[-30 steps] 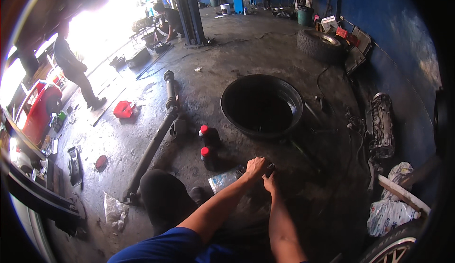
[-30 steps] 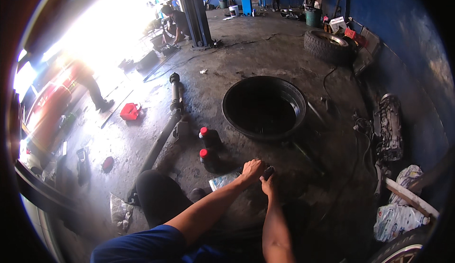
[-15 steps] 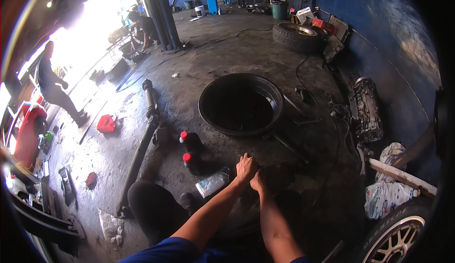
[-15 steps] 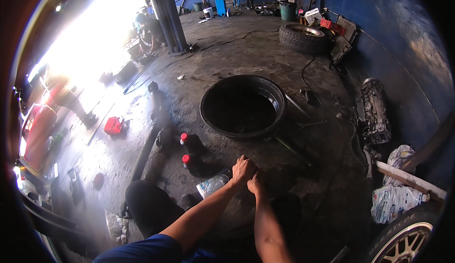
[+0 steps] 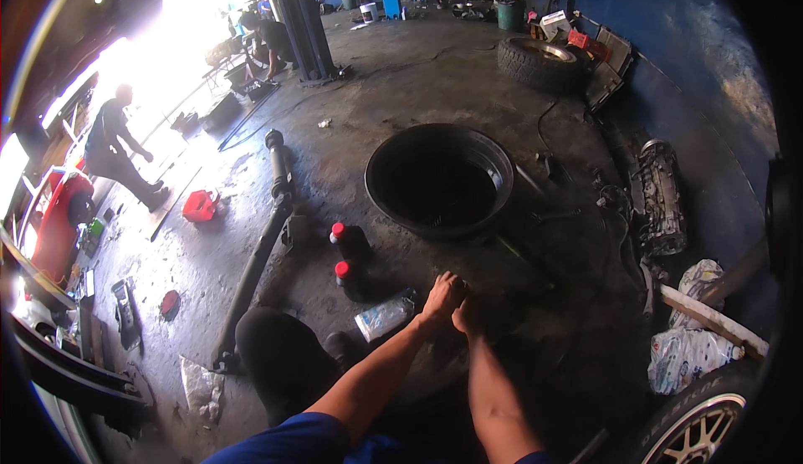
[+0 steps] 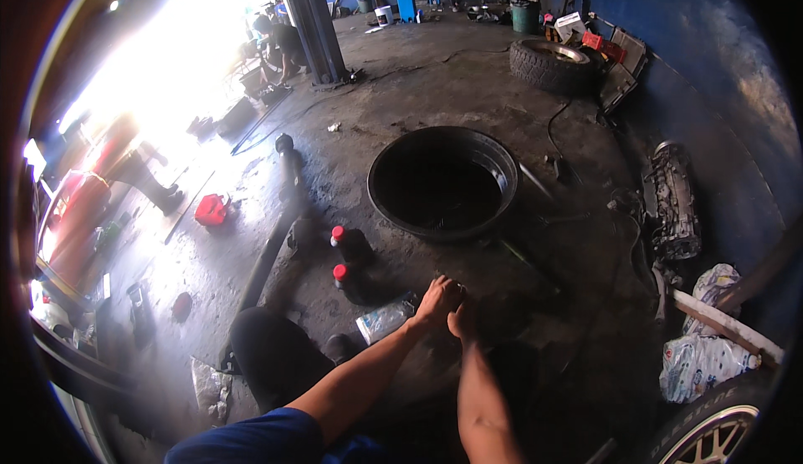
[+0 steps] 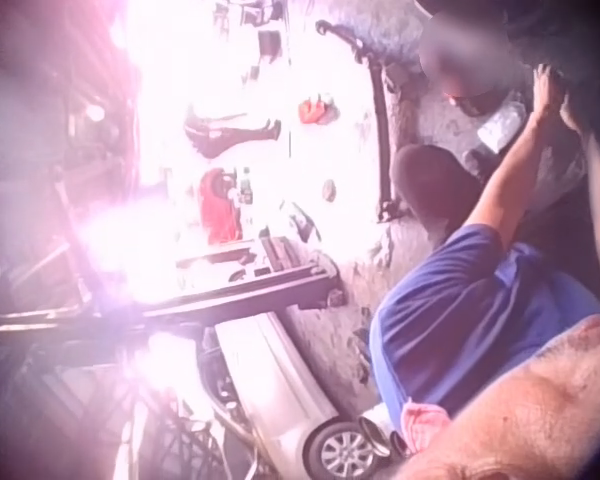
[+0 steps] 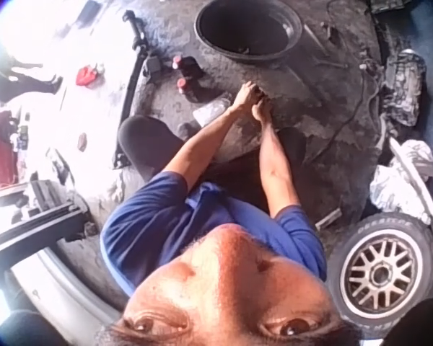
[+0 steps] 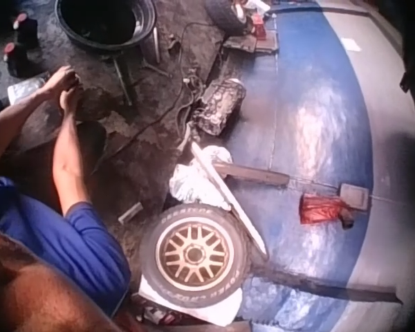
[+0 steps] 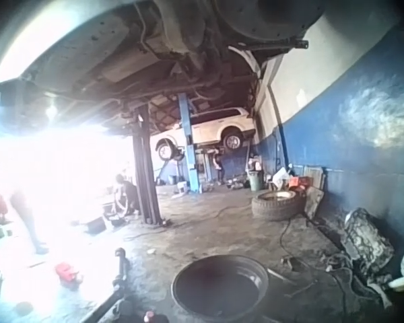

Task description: Pouring automotive fluid from individual bottles into a vehicle from a lifted position underneath.

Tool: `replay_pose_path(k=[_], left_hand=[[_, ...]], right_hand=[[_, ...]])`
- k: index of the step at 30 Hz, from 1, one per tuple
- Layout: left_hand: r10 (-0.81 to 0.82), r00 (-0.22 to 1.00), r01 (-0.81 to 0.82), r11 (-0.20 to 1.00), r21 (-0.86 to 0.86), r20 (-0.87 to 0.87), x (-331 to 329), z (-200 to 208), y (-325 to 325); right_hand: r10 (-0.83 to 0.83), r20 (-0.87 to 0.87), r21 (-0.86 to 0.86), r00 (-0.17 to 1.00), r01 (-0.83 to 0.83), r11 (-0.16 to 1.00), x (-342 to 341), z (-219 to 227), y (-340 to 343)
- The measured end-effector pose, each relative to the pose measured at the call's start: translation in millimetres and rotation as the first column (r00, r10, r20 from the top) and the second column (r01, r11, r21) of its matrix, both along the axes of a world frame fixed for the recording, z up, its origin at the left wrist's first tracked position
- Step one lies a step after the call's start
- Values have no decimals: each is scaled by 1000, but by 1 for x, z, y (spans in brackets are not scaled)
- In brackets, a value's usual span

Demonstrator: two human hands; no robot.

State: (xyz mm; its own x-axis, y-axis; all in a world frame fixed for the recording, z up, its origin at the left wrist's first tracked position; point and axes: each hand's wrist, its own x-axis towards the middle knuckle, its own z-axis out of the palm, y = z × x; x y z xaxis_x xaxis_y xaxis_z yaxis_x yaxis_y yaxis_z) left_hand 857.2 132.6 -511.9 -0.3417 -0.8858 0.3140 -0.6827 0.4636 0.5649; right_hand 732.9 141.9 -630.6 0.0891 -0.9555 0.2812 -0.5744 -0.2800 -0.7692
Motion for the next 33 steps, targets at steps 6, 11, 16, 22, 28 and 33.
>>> replay_pose_path(k=[6, 11, 16, 22, 28, 33], left_hand=[[534, 293, 97, 809, 580, -793, 42, -8, -14], [638, 516, -207, 740, 639, -572, 79, 20, -51], [641, 708, -439, 727, 528, -295, 94, 24, -57], [249, 963, -271, 893, 359, 105, 31, 48, -8], [418, 862, -465, 878, 118, 286, 45, 55, -2], [240, 929, -287, 948, 140, 280, 16, 80, 6]], right_hand=[[-48, 64, 261, 997, 30, 965, 19, 42, 4], [-154, 20, 256, 988, 144, 956, 16, 31, -2], [-96, 59, 208, 994, 82, 975, 26, 33, -8], [-105, 39, 187, 994, 96, 978, 12, 39, 6], [8, -10, 467, 1000, -2, 884, 49, 95, 6], [-123, -129, 326, 984, 159, 932, 18, 58, 10]])
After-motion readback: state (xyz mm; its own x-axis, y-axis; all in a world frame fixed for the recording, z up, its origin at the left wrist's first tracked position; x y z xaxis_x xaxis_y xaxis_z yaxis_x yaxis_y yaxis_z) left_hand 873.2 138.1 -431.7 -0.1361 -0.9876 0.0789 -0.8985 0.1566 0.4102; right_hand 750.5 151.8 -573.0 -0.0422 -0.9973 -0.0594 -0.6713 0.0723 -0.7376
